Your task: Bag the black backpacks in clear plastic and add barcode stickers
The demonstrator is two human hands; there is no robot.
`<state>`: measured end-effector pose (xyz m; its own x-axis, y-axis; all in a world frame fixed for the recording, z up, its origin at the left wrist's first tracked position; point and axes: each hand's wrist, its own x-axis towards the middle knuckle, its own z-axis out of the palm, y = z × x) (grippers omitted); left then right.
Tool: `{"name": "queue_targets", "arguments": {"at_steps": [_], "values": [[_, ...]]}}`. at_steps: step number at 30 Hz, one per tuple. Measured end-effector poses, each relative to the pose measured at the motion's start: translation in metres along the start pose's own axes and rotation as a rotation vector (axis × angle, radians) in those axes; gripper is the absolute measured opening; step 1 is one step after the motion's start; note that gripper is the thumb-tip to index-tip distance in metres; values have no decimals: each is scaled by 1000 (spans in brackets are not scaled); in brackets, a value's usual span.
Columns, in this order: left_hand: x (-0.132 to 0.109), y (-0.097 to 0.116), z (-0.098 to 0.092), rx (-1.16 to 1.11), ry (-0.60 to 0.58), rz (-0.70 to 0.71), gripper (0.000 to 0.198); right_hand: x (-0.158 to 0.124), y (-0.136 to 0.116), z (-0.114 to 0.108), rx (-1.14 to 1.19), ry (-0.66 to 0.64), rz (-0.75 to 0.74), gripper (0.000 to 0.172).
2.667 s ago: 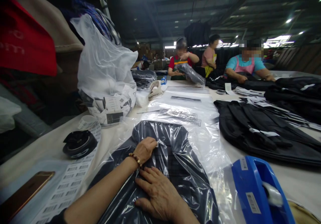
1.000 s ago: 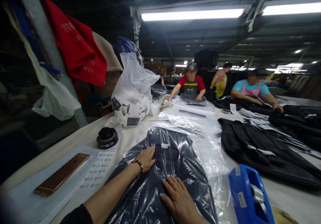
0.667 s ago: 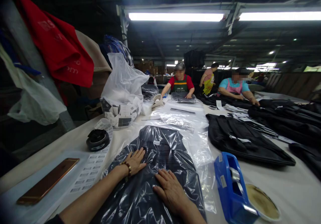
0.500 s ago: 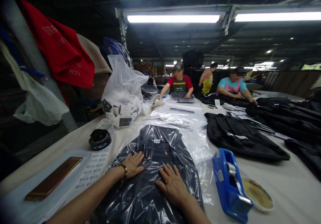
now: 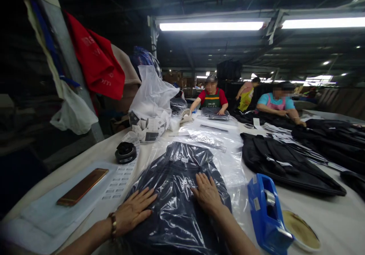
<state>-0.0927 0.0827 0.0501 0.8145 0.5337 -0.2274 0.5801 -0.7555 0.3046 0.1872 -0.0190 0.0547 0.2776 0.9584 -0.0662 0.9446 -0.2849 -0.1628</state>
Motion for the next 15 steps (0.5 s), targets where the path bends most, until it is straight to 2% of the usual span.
{"name": "queue_targets", "arguments": {"at_steps": [3, 5, 10, 15], "values": [[0, 1, 3, -10, 2, -3, 55, 33, 1, 9, -33, 19, 44, 65], [-1, 0, 6, -13, 5, -2, 54, 45, 3, 20, -44, 8, 68, 65], [-2, -5, 16, -35, 111, 33, 53, 51, 9, 36, -46, -20, 100, 65], [-3, -3, 18, -65, 174, 11, 51, 46, 6, 28, -30, -127, 91, 65]]}}
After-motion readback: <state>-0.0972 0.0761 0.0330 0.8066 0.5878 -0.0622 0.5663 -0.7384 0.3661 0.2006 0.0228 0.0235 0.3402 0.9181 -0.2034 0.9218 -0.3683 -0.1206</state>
